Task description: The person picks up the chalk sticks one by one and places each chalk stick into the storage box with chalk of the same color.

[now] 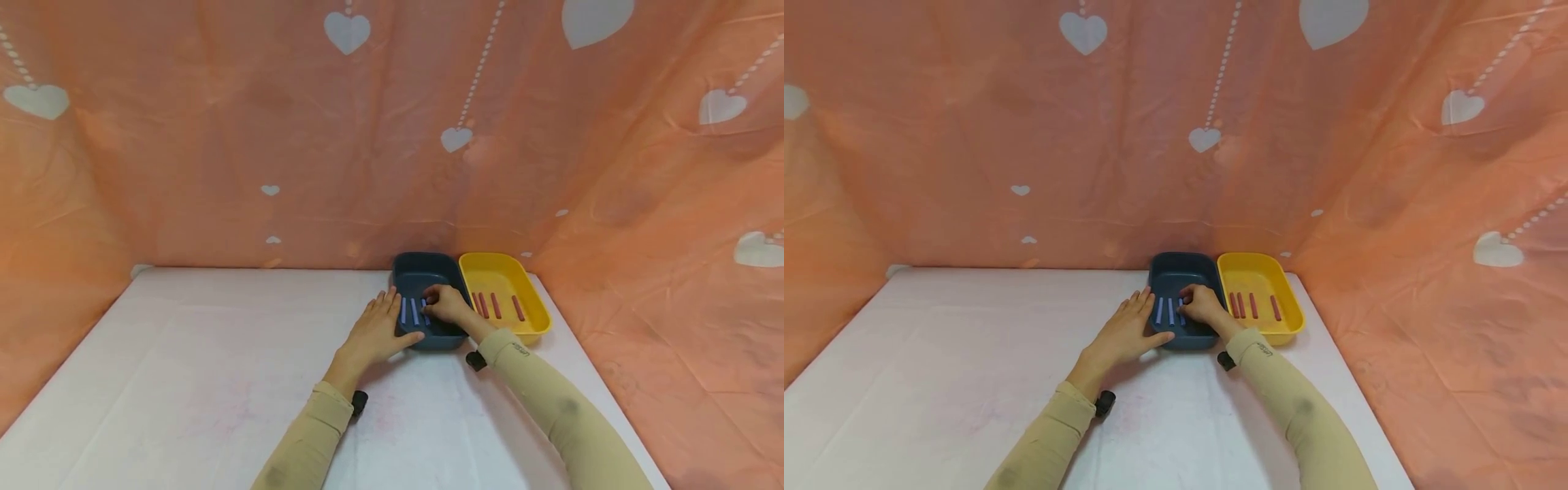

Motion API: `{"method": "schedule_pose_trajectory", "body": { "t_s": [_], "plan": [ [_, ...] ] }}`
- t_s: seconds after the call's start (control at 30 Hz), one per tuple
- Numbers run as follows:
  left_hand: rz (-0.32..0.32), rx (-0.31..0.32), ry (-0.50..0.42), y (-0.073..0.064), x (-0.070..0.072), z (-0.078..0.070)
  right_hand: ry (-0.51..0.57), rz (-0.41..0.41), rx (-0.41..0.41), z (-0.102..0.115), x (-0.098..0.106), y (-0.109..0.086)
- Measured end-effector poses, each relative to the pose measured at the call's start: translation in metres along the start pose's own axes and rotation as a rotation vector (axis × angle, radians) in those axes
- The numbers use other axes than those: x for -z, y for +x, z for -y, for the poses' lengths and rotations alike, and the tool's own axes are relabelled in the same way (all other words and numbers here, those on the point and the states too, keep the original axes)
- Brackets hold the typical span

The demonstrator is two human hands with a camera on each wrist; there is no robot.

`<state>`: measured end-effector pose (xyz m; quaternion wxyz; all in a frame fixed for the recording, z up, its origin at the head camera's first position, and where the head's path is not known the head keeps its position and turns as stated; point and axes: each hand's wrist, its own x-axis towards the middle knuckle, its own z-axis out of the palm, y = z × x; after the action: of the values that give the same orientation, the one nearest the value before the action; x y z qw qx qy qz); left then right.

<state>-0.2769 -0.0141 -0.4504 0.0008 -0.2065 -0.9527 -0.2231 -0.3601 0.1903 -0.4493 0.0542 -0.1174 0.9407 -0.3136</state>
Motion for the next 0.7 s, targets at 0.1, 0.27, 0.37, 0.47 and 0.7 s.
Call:
{"method": "schedule_pose_trajectory", "body": {
  "t_s": [0.1,0.27,0.37,0.47,0.7],
  "plan": [
    [-0.019,0.001,0.015,-0.001,0.005,0.005,-0.01,-0.038,0.047,0.005,-0.001,-0.001],
    [-0.027,0.039,0.063,-0.008,0.021,0.016,-0.019,-0.13,0.149,0.015,0.001,-0.01],
    [-0.035,0.062,0.098,-0.014,0.032,0.025,-0.011,-0.19,0.208,0.02,0.003,-0.02],
    [-0.048,0.078,0.114,-0.022,0.039,0.034,-0.015,-0.241,0.26,0.02,0.006,-0.031],
    [-0.077,0.109,0.131,-0.043,0.053,0.053,-0.08,-0.298,0.263,0.013,0.014,-0.056]
  ]
}}
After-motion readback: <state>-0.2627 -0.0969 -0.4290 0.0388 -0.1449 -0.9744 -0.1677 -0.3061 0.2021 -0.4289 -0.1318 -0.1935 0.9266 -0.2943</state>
